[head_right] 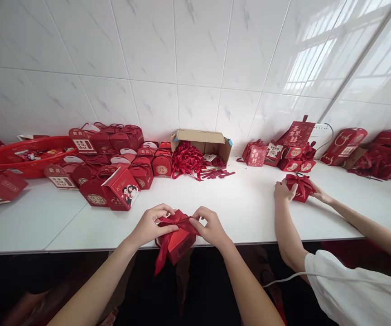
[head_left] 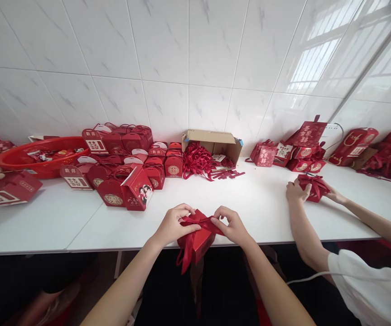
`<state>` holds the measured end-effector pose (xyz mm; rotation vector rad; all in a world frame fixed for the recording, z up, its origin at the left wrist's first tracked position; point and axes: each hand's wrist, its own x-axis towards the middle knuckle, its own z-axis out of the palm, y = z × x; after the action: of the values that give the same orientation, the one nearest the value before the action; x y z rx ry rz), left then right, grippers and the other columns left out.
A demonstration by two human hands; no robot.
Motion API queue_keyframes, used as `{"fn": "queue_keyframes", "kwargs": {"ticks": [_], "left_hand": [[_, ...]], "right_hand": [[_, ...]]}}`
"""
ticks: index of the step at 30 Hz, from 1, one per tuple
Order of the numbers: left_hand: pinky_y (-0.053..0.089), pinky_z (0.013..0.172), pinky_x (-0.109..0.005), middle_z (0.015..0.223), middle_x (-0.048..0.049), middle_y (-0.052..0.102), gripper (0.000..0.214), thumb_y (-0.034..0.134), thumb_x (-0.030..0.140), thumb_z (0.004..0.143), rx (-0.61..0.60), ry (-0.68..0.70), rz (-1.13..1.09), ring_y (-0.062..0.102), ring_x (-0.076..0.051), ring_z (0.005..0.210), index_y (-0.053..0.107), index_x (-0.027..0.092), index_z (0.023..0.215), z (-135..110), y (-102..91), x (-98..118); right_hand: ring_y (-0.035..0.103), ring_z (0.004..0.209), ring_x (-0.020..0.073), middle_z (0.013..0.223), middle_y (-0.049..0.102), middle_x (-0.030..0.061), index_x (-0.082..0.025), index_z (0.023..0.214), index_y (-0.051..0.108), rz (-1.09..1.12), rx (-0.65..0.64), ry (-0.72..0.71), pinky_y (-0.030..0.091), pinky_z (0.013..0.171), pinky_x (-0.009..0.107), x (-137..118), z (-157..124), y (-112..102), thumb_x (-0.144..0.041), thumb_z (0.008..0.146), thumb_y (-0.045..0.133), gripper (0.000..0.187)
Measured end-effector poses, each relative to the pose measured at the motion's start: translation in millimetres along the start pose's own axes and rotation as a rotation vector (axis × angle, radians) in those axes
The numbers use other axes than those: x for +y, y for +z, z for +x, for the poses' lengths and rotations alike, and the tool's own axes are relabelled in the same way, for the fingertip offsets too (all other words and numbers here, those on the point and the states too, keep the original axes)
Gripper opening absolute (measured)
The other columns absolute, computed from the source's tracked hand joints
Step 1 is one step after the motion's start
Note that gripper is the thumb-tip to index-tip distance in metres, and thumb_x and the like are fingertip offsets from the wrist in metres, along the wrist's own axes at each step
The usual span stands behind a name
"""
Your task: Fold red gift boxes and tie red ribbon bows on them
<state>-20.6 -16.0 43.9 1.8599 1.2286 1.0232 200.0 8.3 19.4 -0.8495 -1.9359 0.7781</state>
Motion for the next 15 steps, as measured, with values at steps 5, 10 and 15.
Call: {"fn": "queue_keyframes", "kwargs": {"ticks": [5, 10, 15], "left_hand": [[0.051, 0.081, -0.030, 0.098, -0.0090, 0.070, 0.023, 0.067, 0.038, 0.075, 0.016, -0.022, -0.035, 0.065, -0.022, 0.095, 0.069, 0.016, 0.069, -1, 1.3, 8], [0.049, 0.089, -0.034, 0.086, -0.0065, 0.075, 0.018, 0.069, 0.036, 0.073, -0.022, -0.131, -0.145, 0.064, -0.027, 0.106, 0.072, 0.019, 0.069, 0, 6.3, 8], [0.048, 0.091, -0.037, 0.097, -0.0106, 0.074, 0.018, 0.071, 0.034, 0.070, -0.064, -0.136, -0.132, 0.062, -0.030, 0.109, 0.072, 0.018, 0.061, -2, 5.4, 9]], "right_hand": [[0.055, 0.070, 0.0156, 0.073, 0.059, 0.0018, -0.020, 0.073, 0.056, 0.030, -0.018, -0.008, 0.044, 0.067, 0.030, -7, 0, 0, -0.031, 0.088, 0.054, 0.019], [0.055, 0.068, 0.0151, 0.071, 0.058, 0.0012, -0.020, 0.070, 0.056, 0.064, -0.016, -0.018, 0.044, 0.066, 0.030, -14, 2, 3, -0.030, 0.087, 0.055, 0.020], [0.054, 0.066, 0.0153, 0.067, 0.058, 0.0009, -0.020, 0.066, 0.058, 0.063, 0.086, -0.004, 0.043, 0.065, 0.030, -10, 4, 11, -0.032, 0.085, 0.057, 0.022]]}}
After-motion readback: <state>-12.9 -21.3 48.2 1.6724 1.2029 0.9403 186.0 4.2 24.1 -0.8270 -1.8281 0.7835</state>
